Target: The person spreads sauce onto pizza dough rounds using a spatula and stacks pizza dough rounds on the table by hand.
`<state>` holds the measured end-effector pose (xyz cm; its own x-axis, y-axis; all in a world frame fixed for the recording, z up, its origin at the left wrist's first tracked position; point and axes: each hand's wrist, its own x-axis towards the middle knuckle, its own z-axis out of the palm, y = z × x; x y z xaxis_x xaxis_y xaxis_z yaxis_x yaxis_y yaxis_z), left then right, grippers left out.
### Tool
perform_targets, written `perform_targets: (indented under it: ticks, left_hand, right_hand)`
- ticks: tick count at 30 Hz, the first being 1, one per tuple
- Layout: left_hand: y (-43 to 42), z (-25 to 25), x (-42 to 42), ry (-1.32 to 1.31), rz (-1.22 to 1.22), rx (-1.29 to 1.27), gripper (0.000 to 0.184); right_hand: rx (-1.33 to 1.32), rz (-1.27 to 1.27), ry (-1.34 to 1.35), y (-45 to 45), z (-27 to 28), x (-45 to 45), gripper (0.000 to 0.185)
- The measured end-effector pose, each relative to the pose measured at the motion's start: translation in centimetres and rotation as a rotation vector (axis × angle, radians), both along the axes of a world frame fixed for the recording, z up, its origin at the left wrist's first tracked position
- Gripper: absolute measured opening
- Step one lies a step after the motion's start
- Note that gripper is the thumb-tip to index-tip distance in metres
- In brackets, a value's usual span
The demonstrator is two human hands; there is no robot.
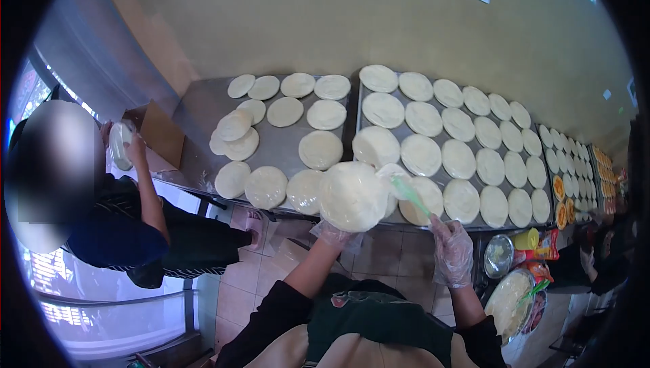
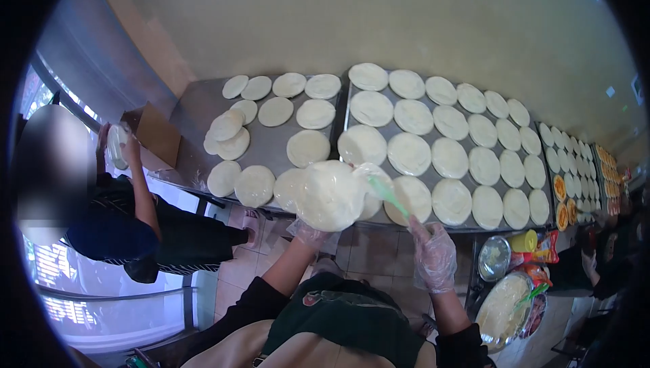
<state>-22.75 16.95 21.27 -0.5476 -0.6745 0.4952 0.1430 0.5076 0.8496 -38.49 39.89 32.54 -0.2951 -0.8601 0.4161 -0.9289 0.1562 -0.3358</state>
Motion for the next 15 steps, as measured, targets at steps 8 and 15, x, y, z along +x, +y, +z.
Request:
perform_targets:
  ticks: [8, 15]
  left_hand:
    - [-16.2, -7.2, 11.5, 0.695, -0.516, 1.218, 0.060]
    - [-31.3, -12.2, 16.7, 0.699, -0.375, 1.269, 0.060]
  right_hand:
    - [-0.095, -0.154, -0.209, -7.5, 0.3, 0.4, 0.033]
    - [-0.021, -0.208, -0.320, -10.3, 1.1, 2.5, 0.035]
